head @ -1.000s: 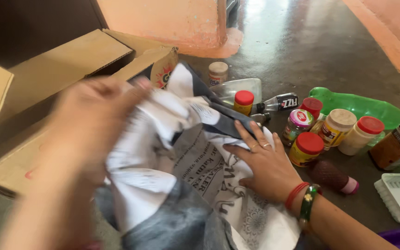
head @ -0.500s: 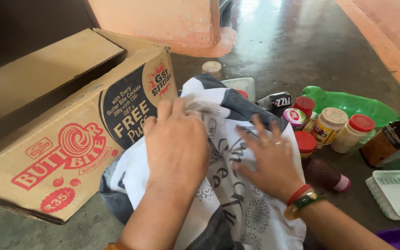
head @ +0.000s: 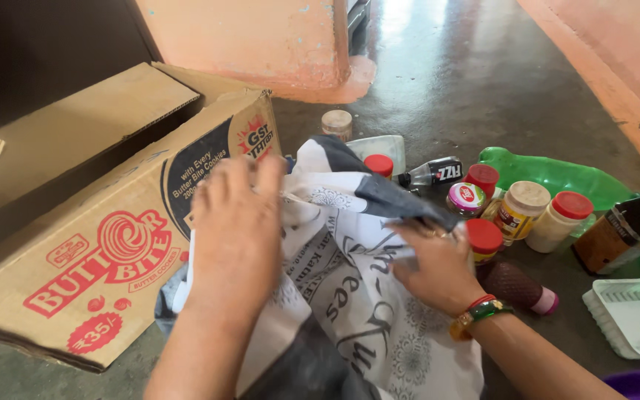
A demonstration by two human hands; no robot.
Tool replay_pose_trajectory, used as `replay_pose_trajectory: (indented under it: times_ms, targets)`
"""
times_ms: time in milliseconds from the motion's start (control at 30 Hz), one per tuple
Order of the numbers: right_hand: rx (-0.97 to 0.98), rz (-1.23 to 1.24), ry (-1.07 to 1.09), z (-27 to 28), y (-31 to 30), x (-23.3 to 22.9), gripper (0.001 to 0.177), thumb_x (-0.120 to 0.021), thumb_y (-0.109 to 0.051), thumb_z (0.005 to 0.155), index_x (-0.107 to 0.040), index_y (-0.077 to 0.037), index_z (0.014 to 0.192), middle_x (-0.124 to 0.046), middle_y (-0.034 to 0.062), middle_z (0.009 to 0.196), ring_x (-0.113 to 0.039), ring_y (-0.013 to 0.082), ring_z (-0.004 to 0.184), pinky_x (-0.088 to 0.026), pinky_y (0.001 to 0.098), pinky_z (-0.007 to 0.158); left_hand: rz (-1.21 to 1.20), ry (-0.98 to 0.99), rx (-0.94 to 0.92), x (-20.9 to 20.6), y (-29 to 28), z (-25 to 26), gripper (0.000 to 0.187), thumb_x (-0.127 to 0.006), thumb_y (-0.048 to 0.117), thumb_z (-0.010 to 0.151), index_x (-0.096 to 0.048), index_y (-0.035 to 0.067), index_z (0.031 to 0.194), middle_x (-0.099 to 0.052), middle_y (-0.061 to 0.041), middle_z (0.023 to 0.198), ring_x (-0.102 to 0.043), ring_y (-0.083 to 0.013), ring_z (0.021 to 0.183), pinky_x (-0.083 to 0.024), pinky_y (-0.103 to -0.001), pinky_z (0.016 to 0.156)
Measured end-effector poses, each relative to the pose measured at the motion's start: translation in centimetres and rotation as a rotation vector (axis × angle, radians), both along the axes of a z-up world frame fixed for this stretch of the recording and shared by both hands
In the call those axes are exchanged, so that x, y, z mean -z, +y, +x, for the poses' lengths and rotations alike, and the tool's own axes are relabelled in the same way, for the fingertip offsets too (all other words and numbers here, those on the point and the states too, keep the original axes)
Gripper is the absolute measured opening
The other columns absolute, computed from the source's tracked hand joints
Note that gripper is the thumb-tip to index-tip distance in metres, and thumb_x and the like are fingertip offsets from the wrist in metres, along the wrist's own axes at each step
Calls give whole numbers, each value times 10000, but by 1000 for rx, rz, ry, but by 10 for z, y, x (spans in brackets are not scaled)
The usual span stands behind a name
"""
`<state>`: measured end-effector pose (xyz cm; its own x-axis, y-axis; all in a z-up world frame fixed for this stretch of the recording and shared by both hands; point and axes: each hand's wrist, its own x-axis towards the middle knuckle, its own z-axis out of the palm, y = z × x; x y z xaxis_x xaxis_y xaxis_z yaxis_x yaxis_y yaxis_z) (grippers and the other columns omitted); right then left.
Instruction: The person sorts through various handwritten papers, textbooks, and a purple workbook by hand while sitting on the floor, then places the books into a cardboard box and attempts to close the flaps before gathering plastic bottles and a cloth bag.
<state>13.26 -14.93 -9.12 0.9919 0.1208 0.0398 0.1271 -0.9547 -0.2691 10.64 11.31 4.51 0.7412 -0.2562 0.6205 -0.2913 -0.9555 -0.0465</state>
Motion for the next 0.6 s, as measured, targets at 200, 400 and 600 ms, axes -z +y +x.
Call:
replay_pose_trajectory:
  times_ms: [200, 400, 600]
  targets:
    - [181, 250, -223, 38, 15, -39, 980, -753, -424, 792, -264, -193, 1610, -654, 162, 1321, -610, 337, 1259, -354, 541, 1126, 21, 163, 367, 20, -4, -6, 489, -486, 55, 855, -646, 245, 1277, -483, -196, 1412, -401, -455, 1346, -275, -609, 1115]
    - [273, 397, 22, 94, 8, -37, 1070, -775, -447, 734, -237, -192, 1623, -752, 211, 1192, -727, 361, 1123, -536, 381, 964, 12, 350, 174, 21, 33, 4, 404, -543, 130, 879, -708, 298, 1207, -405, -138, 1555, -362, -417, 1415, -304, -608, 1079]
    - [259, 65, 181, 61, 43, -44, 1123, -759, -610, 738, -155, -348, 1648, -535, 97, 1529, -504, 352, 1413, -364, 591, 1150, -273, 381, 3, 20, 24, 12, 623, -657, 167, 776, -553, 21, 1373, -471, -212, 1468, -527, -449, 1262, -456, -472, 1021]
